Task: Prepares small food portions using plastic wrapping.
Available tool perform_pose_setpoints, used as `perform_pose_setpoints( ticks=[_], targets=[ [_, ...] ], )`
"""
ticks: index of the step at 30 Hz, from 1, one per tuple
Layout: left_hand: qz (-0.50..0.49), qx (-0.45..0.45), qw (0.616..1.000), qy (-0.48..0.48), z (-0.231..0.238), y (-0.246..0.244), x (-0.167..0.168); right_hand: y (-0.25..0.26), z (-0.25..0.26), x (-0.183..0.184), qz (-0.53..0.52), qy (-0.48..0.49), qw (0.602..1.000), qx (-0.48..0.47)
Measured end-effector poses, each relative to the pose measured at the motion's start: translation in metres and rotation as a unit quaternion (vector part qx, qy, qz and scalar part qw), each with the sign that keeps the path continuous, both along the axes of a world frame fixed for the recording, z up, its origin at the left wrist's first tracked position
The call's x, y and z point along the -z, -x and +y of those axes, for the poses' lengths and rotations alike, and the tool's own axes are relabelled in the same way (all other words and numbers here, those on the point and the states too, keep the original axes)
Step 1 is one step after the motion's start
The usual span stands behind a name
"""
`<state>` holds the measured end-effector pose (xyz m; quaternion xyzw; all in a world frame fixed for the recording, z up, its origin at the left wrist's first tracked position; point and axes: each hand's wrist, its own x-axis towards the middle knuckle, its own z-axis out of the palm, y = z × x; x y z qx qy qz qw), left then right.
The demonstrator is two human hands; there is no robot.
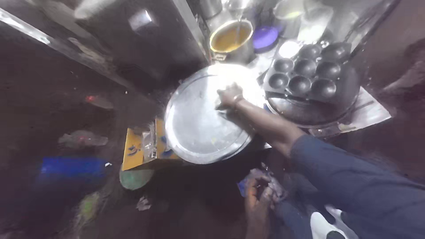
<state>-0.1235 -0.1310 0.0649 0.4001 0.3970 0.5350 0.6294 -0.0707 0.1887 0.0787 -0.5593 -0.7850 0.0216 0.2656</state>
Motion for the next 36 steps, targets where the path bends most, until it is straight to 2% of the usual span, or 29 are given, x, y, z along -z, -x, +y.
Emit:
perform_pose_setpoints(
  ticks=[1, 2, 4, 5, 6, 8, 11, 13, 14, 16, 17, 19, 21, 24, 26, 28, 31, 33, 36],
  targets=[
    [0.002, -0.014, 1.000, 0.000, -0.001, 0.002, -0.003, 0.011, 0.025, 0.031, 0.018, 0.037, 0.999, -0.030],
    [0.003, -0.022, 1.000, 0.003, -0.003, 0.006, -0.007, 0.018, 0.042, 0.042, 0.000, 0.128, 0.990, -0.055],
    [0.001, -0.032, 0.999, 0.019, -0.010, 0.015, -0.011, 0.014, 0.055, 0.037, -0.036, 0.262, 0.959, -0.104],
    [-0.008, -0.035, 0.999, 0.025, -0.015, 0.022, -0.011, 0.002, 0.046, 0.024, -0.034, 0.315, 0.940, -0.128],
    [-0.016, -0.036, 0.999, 0.028, -0.015, 0.028, -0.009, -0.014, 0.036, 0.010, 0.006, 0.351, 0.924, -0.154],
    [-0.035, -0.033, 0.998, 0.028, -0.008, 0.036, -0.005, -0.059, -0.009, -0.005, 0.155, 0.374, 0.891, -0.205],
    [-0.021, -0.026, 0.999, 0.025, 0.005, 0.031, 0.000, -0.115, -0.117, -0.005, 0.362, 0.417, 0.793, -0.258],
    [-0.032, 0.006, 0.999, 0.022, 0.013, 0.023, 0.000, -0.125, -0.185, 0.008, 0.458, 0.427, 0.750, -0.215],
    [-0.036, 0.027, 0.999, 0.021, 0.018, 0.017, -0.001, -0.123, -0.212, 0.032, 0.500, 0.396, 0.747, -0.190],
    [-0.046, 0.079, 0.996, 0.022, 0.026, 0.001, -0.005, -0.114, -0.251, 0.087, 0.536, 0.316, 0.772, -0.127],
    [-0.039, 0.118, 0.992, 0.014, 0.030, -0.006, -0.009, -0.111, -0.265, 0.104, 0.542, 0.301, 0.778, -0.104],
    [-0.002, 0.194, 0.981, -0.006, 0.040, -0.023, -0.013, -0.116, -0.281, 0.110, 0.522, 0.322, 0.785, -0.087],
    [0.025, 0.250, 0.967, -0.028, 0.046, -0.039, -0.014, -0.131, -0.287, 0.105, 0.453, 0.304, 0.829, -0.125],
    [0.053, 0.291, 0.953, -0.060, 0.056, -0.056, -0.019, -0.156, -0.282, 0.113, 0.347, 0.207, 0.900, -0.162],
    [0.057, 0.311, 0.947, -0.061, 0.064, -0.064, -0.020, -0.176, -0.278, 0.104, 0.262, 0.265, 0.915, -0.152],
    [0.036, 0.315, 0.948, -0.028, 0.072, -0.062, -0.017, -0.189, -0.275, 0.086, 0.184, 0.347, 0.911, -0.124],
    [-0.046, 0.265, 0.963, 0.030, 0.085, -0.053, -0.015, -0.218, -0.279, 0.068, 0.109, 0.417, 0.899, -0.076],
    [-0.084, 0.255, 0.963, 0.024, 0.099, -0.048, -0.025, -0.240, -0.286, 0.050, 0.086, 0.413, 0.906, -0.044],
    [-0.140, 0.273, 0.952, 0.010, 0.120, -0.046, -0.040, -0.273, -0.298, 0.012, 0.057, 0.340, 0.937, -0.056]
  ],
)
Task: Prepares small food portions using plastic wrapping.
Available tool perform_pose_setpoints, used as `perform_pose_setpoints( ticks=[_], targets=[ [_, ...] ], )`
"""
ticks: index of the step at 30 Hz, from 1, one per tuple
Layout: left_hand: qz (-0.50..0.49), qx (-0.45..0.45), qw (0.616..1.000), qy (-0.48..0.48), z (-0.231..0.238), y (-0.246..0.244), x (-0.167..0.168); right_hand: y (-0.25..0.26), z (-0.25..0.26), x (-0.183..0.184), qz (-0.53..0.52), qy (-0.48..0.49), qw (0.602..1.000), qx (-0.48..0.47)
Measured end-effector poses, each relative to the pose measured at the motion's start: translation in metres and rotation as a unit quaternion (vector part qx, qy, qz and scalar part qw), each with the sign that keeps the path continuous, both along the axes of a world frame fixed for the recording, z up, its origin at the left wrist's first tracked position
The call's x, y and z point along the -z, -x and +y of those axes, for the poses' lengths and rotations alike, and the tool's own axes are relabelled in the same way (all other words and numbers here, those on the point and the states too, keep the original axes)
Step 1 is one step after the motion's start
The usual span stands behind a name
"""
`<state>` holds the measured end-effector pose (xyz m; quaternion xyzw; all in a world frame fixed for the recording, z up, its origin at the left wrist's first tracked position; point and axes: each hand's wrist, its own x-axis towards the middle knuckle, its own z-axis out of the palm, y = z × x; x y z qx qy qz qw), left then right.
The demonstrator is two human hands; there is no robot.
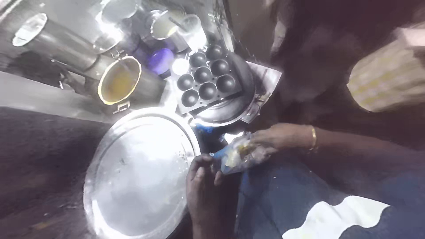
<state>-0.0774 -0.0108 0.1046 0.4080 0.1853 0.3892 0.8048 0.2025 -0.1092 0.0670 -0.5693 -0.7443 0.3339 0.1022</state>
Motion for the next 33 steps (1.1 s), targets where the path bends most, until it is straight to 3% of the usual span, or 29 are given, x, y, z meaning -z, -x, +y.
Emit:
perform_pose_setpoints(
  ticks=[5, 7, 10, 13, 17, 19, 22, 26, 28, 33],
  targets=[
    [0.048, 0.010, 0.993, -0.106, 0.006, -0.018, -0.032, -0.012, -0.013, -0.076, 0.070, -0.155, 0.984, 0.059],
    [0.077, 0.006, 0.985, -0.154, 0.010, -0.035, -0.040, -0.003, -0.008, -0.077, 0.079, -0.245, 0.965, 0.047],
    [0.109, 0.030, 0.979, -0.171, 0.025, -0.057, -0.040, -0.010, 0.012, -0.060, -0.016, -0.239, 0.971, 0.000],
    [0.113, 0.033, 0.971, -0.207, 0.041, -0.076, -0.049, -0.043, 0.012, -0.077, 0.003, -0.267, 0.961, 0.071],
    [0.009, 0.050, 0.991, -0.127, 0.048, -0.115, -0.087, -0.086, 0.000, -0.111, 0.175, -0.377, 0.879, 0.233],
    [-0.004, 0.079, 0.989, -0.123, 0.046, -0.148, -0.102, -0.118, 0.002, -0.113, 0.276, -0.372, 0.832, 0.306],
    [-0.043, 0.125, 0.986, -0.104, 0.050, -0.214, -0.109, -0.183, 0.023, -0.098, 0.340, -0.380, 0.764, 0.395],
    [-0.034, 0.138, 0.984, -0.104, 0.057, -0.292, -0.106, -0.268, 0.092, -0.085, 0.238, -0.418, 0.706, 0.520],
    [-0.021, 0.140, 0.984, -0.106, 0.065, -0.328, -0.100, -0.303, 0.124, -0.084, 0.212, -0.418, 0.711, 0.524],
    [0.029, 0.124, 0.988, -0.083, 0.093, -0.393, -0.081, -0.351, 0.175, -0.076, 0.122, -0.303, 0.744, 0.583]
  ],
)
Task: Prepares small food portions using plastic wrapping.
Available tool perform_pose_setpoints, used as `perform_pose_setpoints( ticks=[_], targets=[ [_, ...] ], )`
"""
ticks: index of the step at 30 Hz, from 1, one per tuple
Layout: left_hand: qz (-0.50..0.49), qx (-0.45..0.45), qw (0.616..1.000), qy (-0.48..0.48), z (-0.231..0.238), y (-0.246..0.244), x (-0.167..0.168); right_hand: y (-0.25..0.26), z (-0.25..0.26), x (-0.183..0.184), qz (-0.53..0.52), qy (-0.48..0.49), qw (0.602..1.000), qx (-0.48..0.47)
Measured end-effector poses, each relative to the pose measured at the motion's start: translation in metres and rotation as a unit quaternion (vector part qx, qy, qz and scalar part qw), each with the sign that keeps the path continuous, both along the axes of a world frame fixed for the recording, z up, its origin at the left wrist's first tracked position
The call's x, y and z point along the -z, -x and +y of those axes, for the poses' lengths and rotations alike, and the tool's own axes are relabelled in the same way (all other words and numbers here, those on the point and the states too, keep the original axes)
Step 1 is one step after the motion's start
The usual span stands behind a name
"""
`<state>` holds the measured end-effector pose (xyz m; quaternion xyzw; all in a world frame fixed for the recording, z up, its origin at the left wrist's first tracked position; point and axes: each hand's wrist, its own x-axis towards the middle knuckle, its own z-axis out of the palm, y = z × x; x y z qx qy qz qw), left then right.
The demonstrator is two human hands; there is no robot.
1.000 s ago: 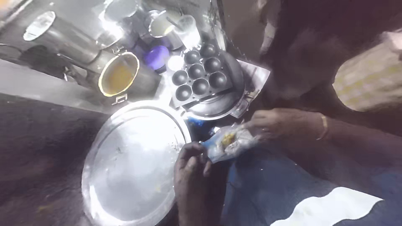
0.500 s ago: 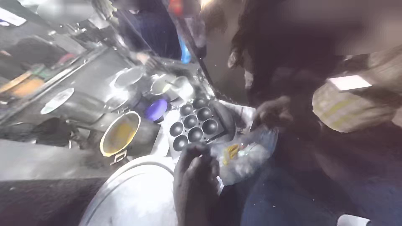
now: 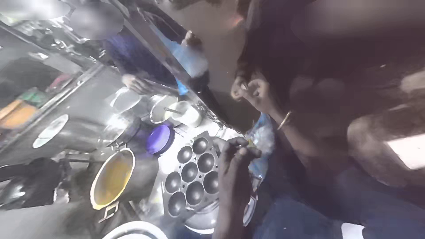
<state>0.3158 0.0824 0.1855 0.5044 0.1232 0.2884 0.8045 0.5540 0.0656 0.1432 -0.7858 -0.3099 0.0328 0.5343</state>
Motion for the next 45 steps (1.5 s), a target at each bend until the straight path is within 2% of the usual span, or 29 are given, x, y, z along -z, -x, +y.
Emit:
perform_pose_setpoints(
  ticks=[2, 5, 7, 10, 13, 15, 17, 20, 24, 27, 30, 32, 34, 35, 39, 45],
  targets=[
    [0.004, -0.010, 1.000, -0.014, 0.017, -0.026, 0.008, -0.020, 0.017, -0.008, 0.053, 0.059, 0.997, -0.002],
    [0.012, -0.048, 0.999, -0.006, 0.046, -0.063, 0.012, -0.061, 0.039, 0.011, 0.038, 0.036, 0.998, -0.020],
    [0.019, -0.074, 0.997, -0.010, 0.068, -0.082, 0.016, -0.069, 0.043, 0.022, 0.010, -0.101, 0.995, -0.010],
    [0.049, -0.117, 0.992, -0.026, 0.098, -0.094, 0.019, -0.065, 0.041, 0.024, 0.122, -0.323, 0.938, 0.040],
    [0.083, -0.156, 0.984, 0.005, 0.122, -0.109, 0.018, -0.068, 0.029, 0.034, 0.231, -0.421, 0.876, 0.039],
    [0.087, -0.163, 0.982, 0.023, 0.132, -0.122, 0.022, -0.076, 0.028, 0.046, 0.214, -0.498, 0.839, 0.039],
    [0.062, -0.175, 0.982, 0.019, 0.142, -0.137, 0.014, -0.092, 0.046, 0.042, 0.177, -0.575, 0.799, 0.003],
    [0.071, -0.190, 0.978, 0.040, 0.146, -0.144, 0.017, -0.103, 0.054, 0.045, 0.155, -0.579, 0.800, -0.017],
    [0.081, -0.157, 0.984, 0.022, 0.169, -0.158, 0.028, -0.112, 0.057, 0.042, 0.168, -0.498, 0.851, -0.023],
    [0.123, -0.107, 0.985, -0.059, 0.185, -0.167, 0.026, -0.114, 0.058, 0.043, 0.196, -0.522, 0.830, -0.025],
    [0.191, -0.073, 0.967, -0.153, 0.193, -0.180, 0.027, -0.119, 0.054, 0.050, 0.216, -0.546, 0.809, -0.027],
    [0.226, -0.075, 0.951, -0.195, 0.197, -0.191, 0.031, -0.123, 0.055, 0.054, 0.213, -0.539, 0.815, 0.004],
    [0.237, -0.057, 0.942, -0.231, 0.199, -0.204, 0.038, -0.129, 0.050, 0.067, 0.173, -0.492, 0.853, 0.025],
    [0.248, -0.042, 0.934, -0.255, 0.199, -0.211, 0.042, -0.131, 0.048, 0.072, 0.169, -0.481, 0.859, 0.042],
    [0.294, 0.000, 0.899, -0.324, 0.194, -0.234, 0.070, -0.131, 0.045, 0.096, 0.166, -0.487, 0.849, 0.119],
    [0.301, 0.060, 0.889, -0.339, 0.178, -0.265, 0.112, -0.139, 0.028, 0.124, 0.172, -0.500, 0.824, 0.202]
  ],
)
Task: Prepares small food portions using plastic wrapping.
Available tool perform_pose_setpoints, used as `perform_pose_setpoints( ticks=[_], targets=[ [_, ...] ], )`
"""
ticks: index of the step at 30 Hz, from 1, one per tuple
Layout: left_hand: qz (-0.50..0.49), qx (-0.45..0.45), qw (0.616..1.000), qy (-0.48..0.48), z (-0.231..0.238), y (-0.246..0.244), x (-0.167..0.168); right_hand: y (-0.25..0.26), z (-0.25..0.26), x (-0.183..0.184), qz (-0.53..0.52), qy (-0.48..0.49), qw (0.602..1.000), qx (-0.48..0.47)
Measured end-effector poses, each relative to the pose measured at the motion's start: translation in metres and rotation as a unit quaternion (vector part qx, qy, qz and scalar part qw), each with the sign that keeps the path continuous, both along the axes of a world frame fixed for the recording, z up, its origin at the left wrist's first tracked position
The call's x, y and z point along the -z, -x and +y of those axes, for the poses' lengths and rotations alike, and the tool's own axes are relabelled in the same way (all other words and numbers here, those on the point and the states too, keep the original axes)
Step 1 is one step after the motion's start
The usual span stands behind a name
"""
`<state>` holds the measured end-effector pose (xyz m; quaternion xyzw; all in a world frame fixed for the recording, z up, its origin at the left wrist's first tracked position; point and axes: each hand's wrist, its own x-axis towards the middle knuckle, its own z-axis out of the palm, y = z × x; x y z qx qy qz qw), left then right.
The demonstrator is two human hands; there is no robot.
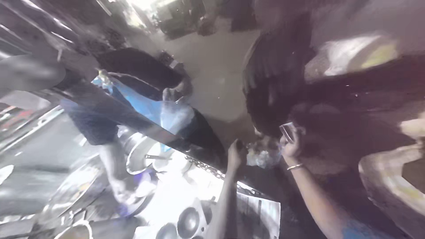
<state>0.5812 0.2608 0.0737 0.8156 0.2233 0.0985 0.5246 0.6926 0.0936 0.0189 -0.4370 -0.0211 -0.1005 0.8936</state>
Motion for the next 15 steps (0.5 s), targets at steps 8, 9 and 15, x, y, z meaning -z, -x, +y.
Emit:
perform_pose_setpoints(
  ticks=[8, 9, 15],
  targets=[
    [0.012, 0.063, 0.996, 0.057, -0.029, -0.016, 0.008, -0.006, -0.009, -0.007, -0.009, 0.024, 0.999, -0.030],
    [0.001, 0.075, 0.996, 0.054, -0.030, -0.015, 0.011, -0.007, -0.009, -0.001, -0.017, 0.024, 0.999, -0.042],
    [-0.019, 0.136, 0.990, -0.039, -0.043, -0.010, 0.009, 0.003, -0.008, -0.001, -0.091, 0.105, 0.984, -0.112]
  ],
)
